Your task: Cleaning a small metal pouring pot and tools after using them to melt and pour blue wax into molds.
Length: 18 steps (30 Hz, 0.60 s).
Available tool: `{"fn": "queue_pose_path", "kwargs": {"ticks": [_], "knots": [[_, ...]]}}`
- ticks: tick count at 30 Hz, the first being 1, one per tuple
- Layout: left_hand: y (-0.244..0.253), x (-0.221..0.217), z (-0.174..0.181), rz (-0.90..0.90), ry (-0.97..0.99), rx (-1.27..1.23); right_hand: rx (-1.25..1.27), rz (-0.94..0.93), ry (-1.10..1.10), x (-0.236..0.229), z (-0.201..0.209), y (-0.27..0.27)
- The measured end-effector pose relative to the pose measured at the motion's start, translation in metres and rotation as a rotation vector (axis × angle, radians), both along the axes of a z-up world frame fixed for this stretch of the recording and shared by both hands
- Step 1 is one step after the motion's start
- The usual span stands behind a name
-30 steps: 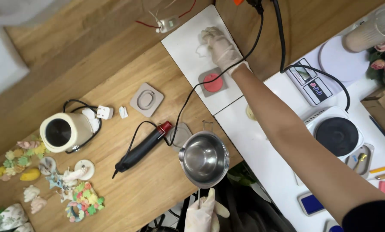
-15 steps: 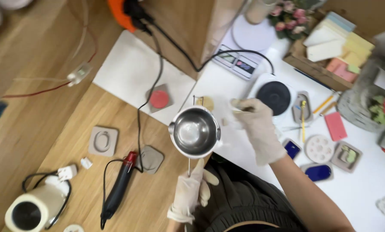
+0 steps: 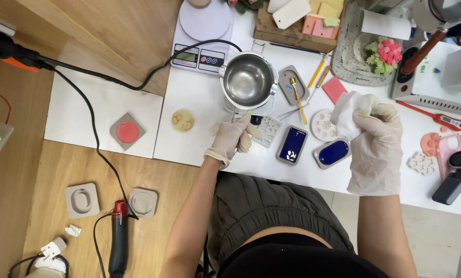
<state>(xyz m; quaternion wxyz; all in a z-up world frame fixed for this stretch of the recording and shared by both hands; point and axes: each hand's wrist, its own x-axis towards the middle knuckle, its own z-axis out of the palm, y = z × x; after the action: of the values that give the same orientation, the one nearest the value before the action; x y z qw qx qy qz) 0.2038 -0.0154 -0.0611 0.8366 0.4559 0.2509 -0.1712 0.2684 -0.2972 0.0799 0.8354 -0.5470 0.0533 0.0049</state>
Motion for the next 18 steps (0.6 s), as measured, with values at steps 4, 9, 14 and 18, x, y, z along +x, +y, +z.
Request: {"fn": "queue_pose_path", "kwargs": {"ticks": [4,9,14,18], "knots": [[-0.010,0.002,-0.019,0.007,0.029,-0.035,0.044,0.027,0.072,-0.001,0.002,0.001],[-0.005,-0.011,-0.009,-0.046,-0.094,0.346,0.031,0.029,0.120,0.010,0.005,-0.005],[-0.026,-0.042,0.116,0.164,-0.089,1.142,-0.044,0.081,0.112,-0.001,0.006,0.009],[-0.095,-0.044,0.144,0.307,-0.607,0.153,-0.217,0.195,0.005,-0.027,0.000,0.039]]}}
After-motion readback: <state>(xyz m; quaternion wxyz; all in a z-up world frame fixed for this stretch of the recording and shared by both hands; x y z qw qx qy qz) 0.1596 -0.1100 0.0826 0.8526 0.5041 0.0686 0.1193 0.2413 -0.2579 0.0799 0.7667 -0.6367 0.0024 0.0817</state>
